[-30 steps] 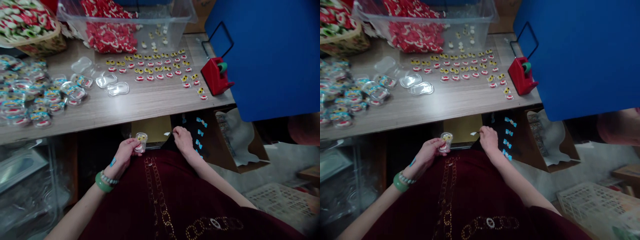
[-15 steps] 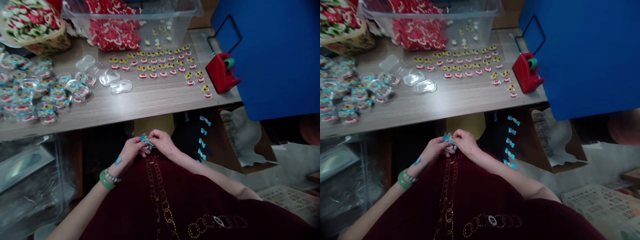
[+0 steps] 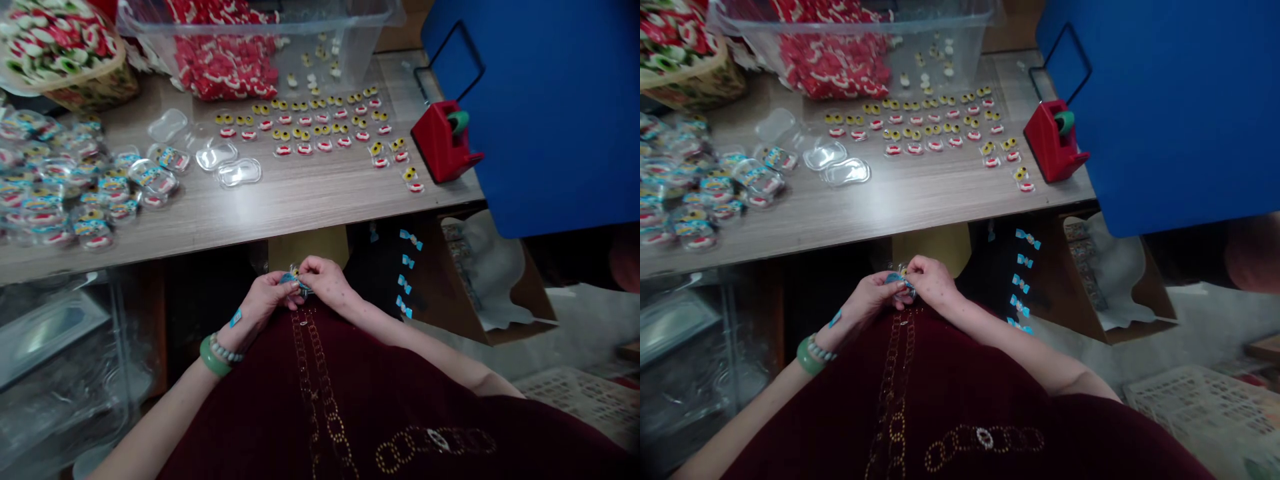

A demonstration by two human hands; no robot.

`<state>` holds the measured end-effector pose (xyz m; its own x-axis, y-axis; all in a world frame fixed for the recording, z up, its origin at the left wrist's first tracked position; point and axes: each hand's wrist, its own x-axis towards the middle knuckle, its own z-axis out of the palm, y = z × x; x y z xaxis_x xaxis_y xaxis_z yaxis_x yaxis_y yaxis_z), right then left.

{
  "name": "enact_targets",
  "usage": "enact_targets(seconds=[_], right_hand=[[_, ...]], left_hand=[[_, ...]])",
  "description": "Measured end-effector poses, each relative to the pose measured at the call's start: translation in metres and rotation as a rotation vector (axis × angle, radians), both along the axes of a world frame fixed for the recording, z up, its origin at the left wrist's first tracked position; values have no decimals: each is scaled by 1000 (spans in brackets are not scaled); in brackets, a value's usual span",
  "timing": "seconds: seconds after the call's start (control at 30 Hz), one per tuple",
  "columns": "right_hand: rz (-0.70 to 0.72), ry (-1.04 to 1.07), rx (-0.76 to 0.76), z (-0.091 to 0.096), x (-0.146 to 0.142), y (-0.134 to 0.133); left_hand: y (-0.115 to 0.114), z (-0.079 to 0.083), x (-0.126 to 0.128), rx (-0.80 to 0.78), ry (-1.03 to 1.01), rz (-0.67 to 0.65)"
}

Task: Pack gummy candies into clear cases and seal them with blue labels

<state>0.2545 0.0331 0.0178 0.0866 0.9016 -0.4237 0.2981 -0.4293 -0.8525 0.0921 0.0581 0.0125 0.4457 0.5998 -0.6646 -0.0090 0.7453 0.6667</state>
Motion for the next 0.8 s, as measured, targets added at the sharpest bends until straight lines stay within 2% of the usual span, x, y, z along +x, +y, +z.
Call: enact_targets(seconds=[0.33,0.43,0.6,0.8], right_hand=[[-45,-143,-60,13,-7,0],[-77,-84,-60,10,-7,-1],[-148,128,-53,1,-6,-1],[-139,132,-53,-3,-5,0]], left_hand=[[1,-4,2,64,9,-6],[2,-5,0,76,8,-25],[4,-6,0,91,9,-55],[6,-5,2,90,19,-44]])
